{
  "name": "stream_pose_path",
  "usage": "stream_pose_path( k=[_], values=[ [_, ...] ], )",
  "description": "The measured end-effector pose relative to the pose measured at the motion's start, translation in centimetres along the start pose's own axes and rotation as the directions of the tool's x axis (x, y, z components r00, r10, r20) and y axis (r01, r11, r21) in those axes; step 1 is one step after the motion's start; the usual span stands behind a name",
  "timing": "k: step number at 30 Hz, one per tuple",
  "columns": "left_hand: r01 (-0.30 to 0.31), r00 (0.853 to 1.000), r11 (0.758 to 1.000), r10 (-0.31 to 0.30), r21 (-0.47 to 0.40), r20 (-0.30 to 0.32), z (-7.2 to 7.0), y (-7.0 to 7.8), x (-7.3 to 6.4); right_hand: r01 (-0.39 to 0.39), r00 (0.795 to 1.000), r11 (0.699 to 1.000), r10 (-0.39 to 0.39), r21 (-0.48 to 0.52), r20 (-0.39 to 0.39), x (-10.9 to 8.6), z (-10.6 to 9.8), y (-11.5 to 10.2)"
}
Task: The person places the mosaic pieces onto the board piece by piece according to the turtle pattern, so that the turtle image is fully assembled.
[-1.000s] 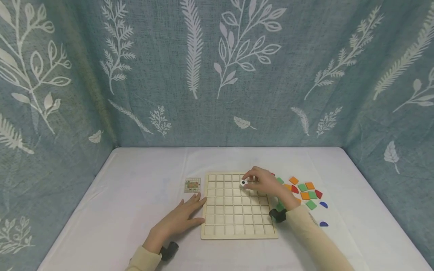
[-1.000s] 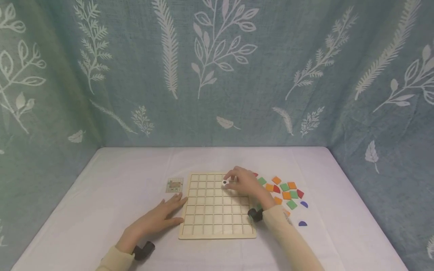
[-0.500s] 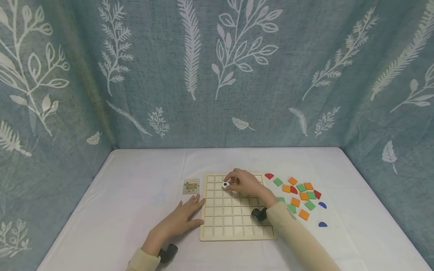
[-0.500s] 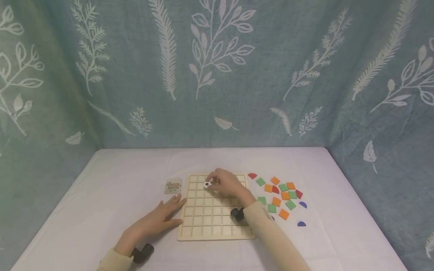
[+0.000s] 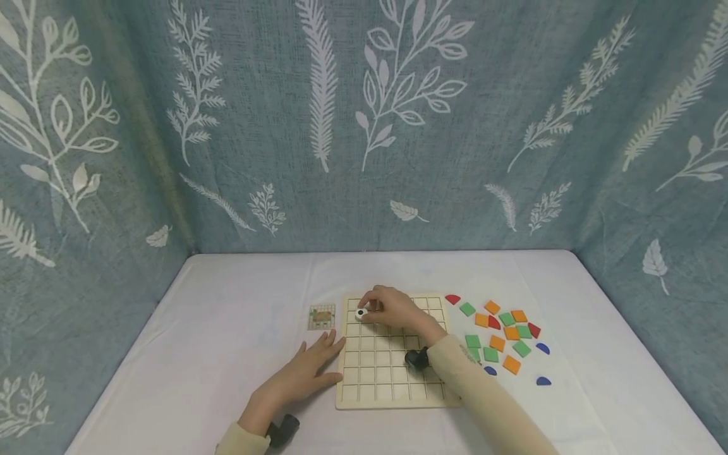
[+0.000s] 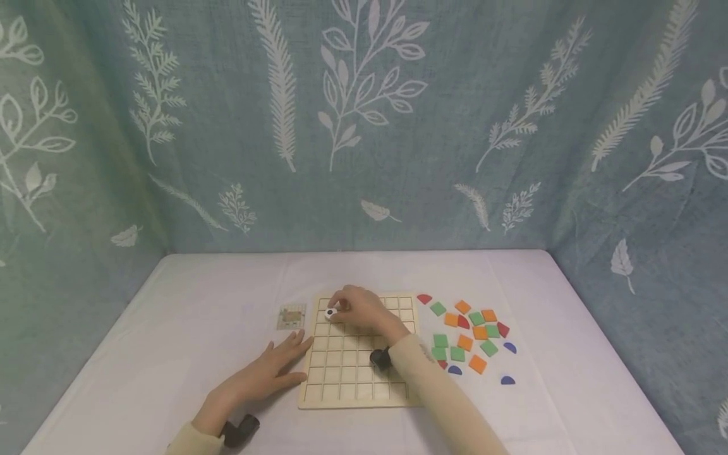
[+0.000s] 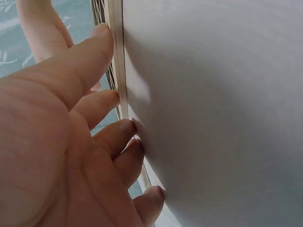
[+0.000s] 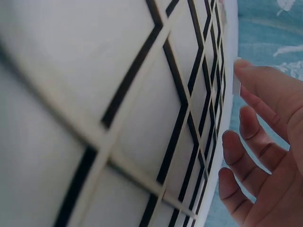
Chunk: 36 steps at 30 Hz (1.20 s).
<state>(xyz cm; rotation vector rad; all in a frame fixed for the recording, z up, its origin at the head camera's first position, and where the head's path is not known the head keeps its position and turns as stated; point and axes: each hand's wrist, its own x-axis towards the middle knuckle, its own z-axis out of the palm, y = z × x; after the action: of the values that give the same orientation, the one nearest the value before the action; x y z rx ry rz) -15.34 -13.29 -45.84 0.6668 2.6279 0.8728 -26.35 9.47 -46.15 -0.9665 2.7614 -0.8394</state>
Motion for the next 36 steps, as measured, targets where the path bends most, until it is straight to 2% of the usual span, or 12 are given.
stream_pose_path(
  k=[7,14,22,36],
  values=[
    [0.001,1.0,1.0,-0.001,0.008,-0.007,0.24,-0.03,-0.02,0.019,1.0,1.0,-0.019,-0.013,0.025,0.59,0.35,-0.44],
    [-0.008,1.0,1.0,0.009,0.007,-0.008,0.27,-0.2,-0.03,-0.001,0.998,1.0,0.002,-0.018,0.061,0.93,0.34,-0.88],
    [-0.006,1.0,1.0,0.006,0.019,-0.001,0.18,0.02,-0.03,-0.001,0.997,1.0,0.0,0.018,0.081,1.01,0.36,-0.88],
    [-0.011,1.0,1.0,0.011,0.02,-0.007,0.14,0.05,-0.09,-0.01,0.998,0.999,0.007,0.036,0.068,0.66,0.35,-0.91]
  ],
)
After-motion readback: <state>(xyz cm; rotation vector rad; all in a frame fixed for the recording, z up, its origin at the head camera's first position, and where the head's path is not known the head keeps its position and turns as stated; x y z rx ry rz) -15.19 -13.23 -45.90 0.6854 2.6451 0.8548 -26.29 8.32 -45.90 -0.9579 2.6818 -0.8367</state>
